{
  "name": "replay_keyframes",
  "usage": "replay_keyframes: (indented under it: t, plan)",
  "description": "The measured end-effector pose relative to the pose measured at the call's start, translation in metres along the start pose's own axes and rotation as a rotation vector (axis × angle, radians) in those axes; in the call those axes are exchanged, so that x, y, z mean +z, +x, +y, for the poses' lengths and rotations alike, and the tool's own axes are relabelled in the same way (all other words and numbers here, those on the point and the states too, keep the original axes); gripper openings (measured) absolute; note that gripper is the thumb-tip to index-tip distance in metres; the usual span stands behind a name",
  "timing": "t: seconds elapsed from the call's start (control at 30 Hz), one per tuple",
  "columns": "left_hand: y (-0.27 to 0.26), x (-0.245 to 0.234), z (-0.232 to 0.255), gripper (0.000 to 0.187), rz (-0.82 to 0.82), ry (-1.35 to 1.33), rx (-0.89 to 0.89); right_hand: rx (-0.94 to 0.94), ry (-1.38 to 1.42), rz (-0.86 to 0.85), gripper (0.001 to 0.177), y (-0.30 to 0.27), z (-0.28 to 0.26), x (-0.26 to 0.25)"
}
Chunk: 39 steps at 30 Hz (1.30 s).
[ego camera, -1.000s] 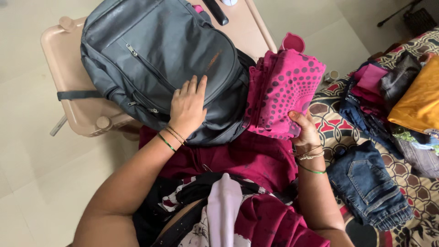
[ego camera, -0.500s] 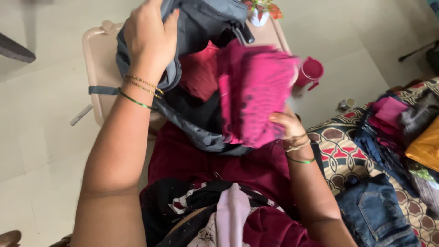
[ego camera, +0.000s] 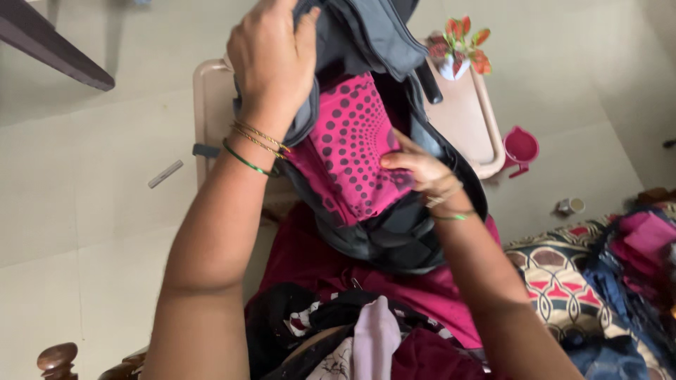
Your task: The person packs a backpack by folding clothes and placing them inside. They handle items including a pink patterned shirt, blue jeans, underwear, and a yellow t-shirt, folding each before putting it in the bag.
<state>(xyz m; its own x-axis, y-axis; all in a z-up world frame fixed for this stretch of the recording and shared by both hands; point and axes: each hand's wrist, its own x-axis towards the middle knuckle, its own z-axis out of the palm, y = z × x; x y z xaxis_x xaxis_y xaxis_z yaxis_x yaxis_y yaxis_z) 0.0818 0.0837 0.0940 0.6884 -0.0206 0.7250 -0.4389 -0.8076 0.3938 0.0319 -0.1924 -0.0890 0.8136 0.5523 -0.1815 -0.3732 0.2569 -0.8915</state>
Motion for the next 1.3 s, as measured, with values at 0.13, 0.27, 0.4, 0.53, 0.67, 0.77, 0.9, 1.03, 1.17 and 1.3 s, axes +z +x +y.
replay_keyframes:
  t: [0.13, 0.27, 0.4, 0.53, 0.67, 0.77, 0.9, 1.03, 1.17, 1.3]
  plan:
    - [-0.007, -0.012, 0.005, 0.029, 0.034, -0.138, 0.075, 0.134, -0.104, 0.061, 0.085, 0.080, 0.064, -0.021]
    - [-0.017, -0.022, 0.011, 0.041, -0.066, -0.245, 0.066, 0.120, -0.363, 0.156, 0.094, 0.108, 0.111, -0.039]
    - [-0.027, -0.024, 0.037, 0.046, -0.191, -0.290, 0.085, -0.142, -0.082, -0.037, 0.074, 0.148, 0.108, -0.021]
    - [-0.028, -0.027, 0.060, 0.049, -0.271, -0.319, 0.107, -0.292, 0.135, -0.040, 0.079, 0.189, 0.095, 0.008]
    - [-0.019, -0.026, 0.047, 0.050, -0.300, -0.249, 0.097, -0.356, -0.129, 0.060, 0.083, 0.205, 0.108, 0.016]
    - [-0.023, -0.033, 0.033, 0.049, -0.275, -0.253, 0.079, -0.366, -0.641, 0.178, 0.087, 0.179, 0.117, -0.007]
    - [-0.024, -0.042, 0.028, 0.048, -0.249, -0.313, 0.062, -0.266, -1.419, 0.136, 0.092, 0.100, 0.116, -0.022]
    - [-0.020, -0.043, 0.039, 0.048, -0.298, -0.308, 0.024, -0.139, -1.701, 0.116, 0.089, 0.073, 0.106, -0.004]
    - [-0.024, -0.047, 0.049, 0.048, -0.330, -0.309, 0.001, -0.157, -1.810, 0.349, 0.063, 0.106, 0.121, -0.017]
    - [-0.030, -0.053, 0.052, 0.048, -0.314, -0.364, 0.005, -0.255, -1.702, 0.534, 0.062, 0.161, 0.133, -0.041]
